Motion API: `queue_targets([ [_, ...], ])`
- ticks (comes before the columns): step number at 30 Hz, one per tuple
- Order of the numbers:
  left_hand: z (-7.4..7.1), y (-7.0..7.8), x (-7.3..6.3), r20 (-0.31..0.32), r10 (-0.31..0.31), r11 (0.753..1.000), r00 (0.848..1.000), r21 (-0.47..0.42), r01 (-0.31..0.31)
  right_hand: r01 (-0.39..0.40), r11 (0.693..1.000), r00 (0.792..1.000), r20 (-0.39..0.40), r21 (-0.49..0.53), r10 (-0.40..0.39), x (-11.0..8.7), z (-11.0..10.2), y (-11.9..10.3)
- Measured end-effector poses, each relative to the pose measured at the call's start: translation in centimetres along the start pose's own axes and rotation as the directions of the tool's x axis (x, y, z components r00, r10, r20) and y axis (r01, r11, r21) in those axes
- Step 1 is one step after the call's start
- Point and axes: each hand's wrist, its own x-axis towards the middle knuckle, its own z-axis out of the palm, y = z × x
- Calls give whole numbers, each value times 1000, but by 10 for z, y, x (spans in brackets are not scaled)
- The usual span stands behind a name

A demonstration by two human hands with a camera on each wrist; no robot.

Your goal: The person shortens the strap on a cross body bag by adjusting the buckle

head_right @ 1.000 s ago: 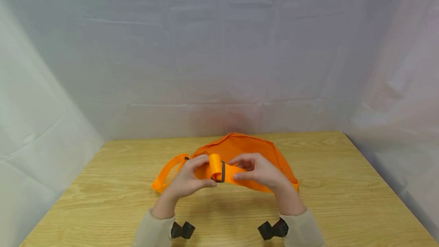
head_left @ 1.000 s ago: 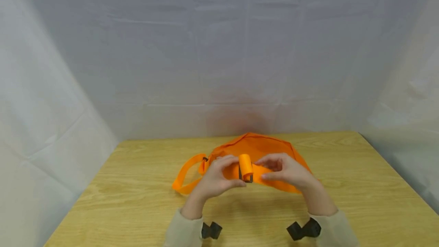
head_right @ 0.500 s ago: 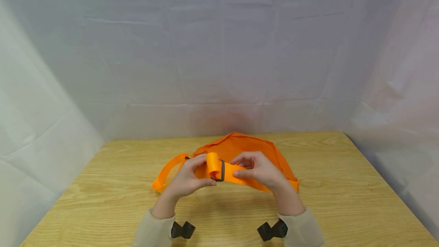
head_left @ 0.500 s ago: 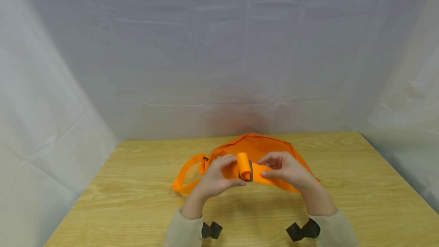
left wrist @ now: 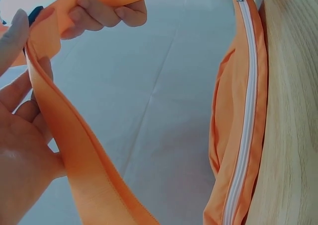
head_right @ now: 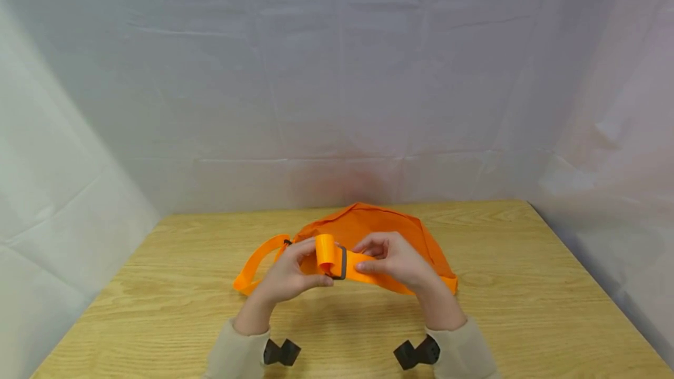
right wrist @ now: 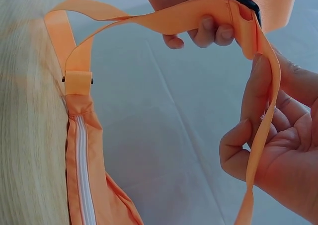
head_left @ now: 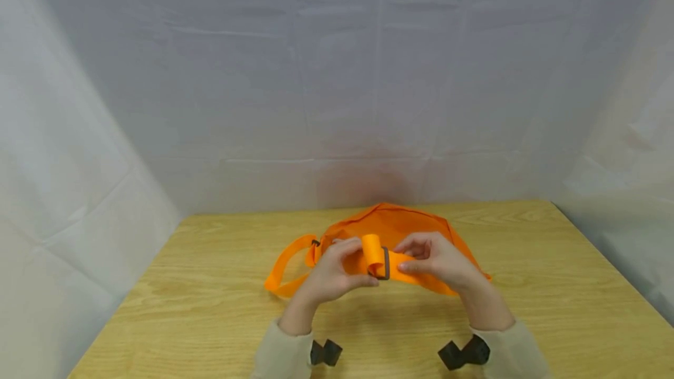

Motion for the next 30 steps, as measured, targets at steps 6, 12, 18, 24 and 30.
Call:
queue_targets([
  [6,2,-2,1,3,22,1000,1000,-19,-22,-11,1000,1000,7,25,11,1,2,0],
  [12,3,-1,2,-2,23,1000,1000,11,-23,-36,999,999,6,38,36,2,4,2],
  [18,6,-9,0,-1,2,1000,1000,10,-2,-71,996,997,-26,47,72,2,7,3],
  [24,13,-31,-2,-21,-71,997,997,2,71,-40,999,999,-30,36,41,2,5,5],
  [30,13,-33,-4,-46,-142,989,989,-42,140,-23,1000,1000,-16,-15,23,0,-1,5],
])
